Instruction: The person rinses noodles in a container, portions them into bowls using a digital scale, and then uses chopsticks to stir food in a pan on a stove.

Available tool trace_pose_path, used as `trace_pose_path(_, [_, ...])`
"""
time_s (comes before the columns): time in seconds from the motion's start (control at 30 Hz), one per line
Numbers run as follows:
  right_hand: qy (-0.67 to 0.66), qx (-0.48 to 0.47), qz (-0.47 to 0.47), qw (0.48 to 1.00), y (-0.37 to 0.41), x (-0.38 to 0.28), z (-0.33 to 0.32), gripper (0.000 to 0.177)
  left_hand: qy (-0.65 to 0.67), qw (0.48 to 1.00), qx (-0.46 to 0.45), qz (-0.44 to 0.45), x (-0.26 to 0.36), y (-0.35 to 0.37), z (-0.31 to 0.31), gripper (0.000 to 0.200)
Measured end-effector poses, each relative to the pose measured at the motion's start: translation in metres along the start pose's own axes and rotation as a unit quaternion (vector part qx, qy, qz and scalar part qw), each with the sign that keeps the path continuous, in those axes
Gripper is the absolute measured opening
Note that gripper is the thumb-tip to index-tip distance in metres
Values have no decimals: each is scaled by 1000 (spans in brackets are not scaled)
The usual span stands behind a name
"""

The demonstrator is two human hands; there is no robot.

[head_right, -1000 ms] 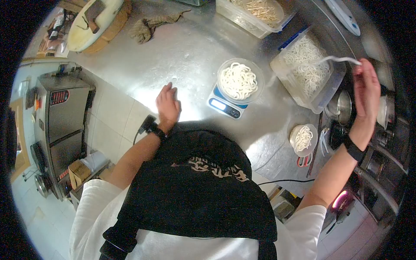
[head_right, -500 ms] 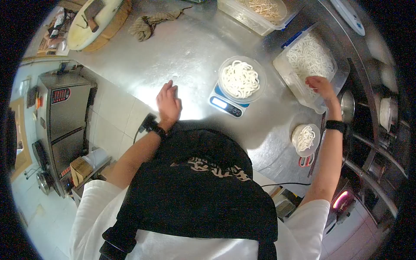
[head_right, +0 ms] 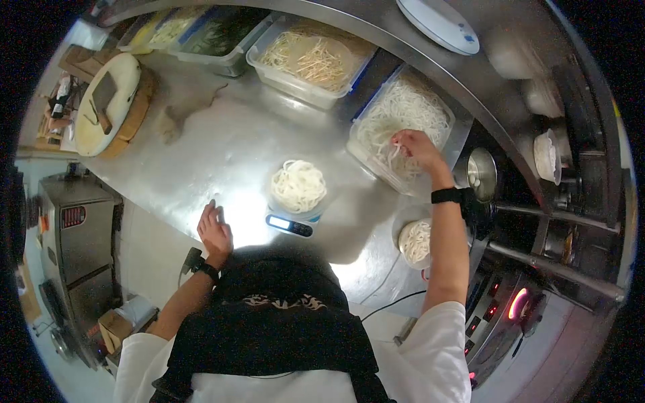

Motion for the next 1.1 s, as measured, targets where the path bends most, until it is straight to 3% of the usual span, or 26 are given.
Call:
trace_pose_path(0.07, [-18,-2,-116,993,-9,3,-25,8,-1,1000,5,-2,-1,0,2,42])
trace_pose_path(0.1, [-20,-1,-115,993,-10,5,-34,8,-1,1000,4,0,-1,1,2,42])
trace_pose_path(0.13, [113,74,-251,958,-11,3,-45,10,-4,1000,4,-1,-1,1,2,42])
trace_pose_path(0.17, [242,146,-376,883,-8,-2,-50,13,-6,1000,5,-1,-2,1,2,42])
trace_pose_path(0.2, [241,147,-375,883,5,-17,-48,13,-6,1000,4,0,-2,1,2,42])
trace_pose_path(0.27, [-45,115,-180,976,32,-47,-52,14,1,1000,-8,-10,-3,2,2,42])
trace_pose_path(0.47, [-122,111,-193,967,86,-111,-51,22,3,1000,-10,-5,-7,3,1,41])
trace_pose_path(0.73, [-142,-45,-199,969,134,-139,36,22,10,1000,3,-1,-13,5,1,39])
trace_pose_path(0.8, [-52,-75,-185,978,134,-123,70,25,18,1000,8,-7,-11,4,-3,38])
trace_pose_path(0.87, [123,-90,-231,961,116,-81,94,30,18,1000,16,-5,-12,5,-3,38])
trace_pose_path(0.93, [224,-5,-250,942,108,-45,114,33,24,999,24,-8,-11,4,-4,38])
trace_pose_path(1.0, [278,30,-186,942,102,-19,131,37,22,999,26,-6,-12,5,-3,38])
trace_pose_path(1.07, [212,5,-97,973,91,16,150,41,10,1000,12,0,-11,5,-4,38])
trace_pose_path(1.1, [96,0,-36,995,97,19,159,43,17,1000,14,4,-12,5,-4,38])
Point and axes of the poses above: each hand's wrist, its own y-axis away from the middle knuckle, its own z-axis out of the palm, x = y × z, the point moved 2 cm from there along -y, towards the middle knuckle, and after that the axes turned 13 degrees about x, right-handed, at the moved point
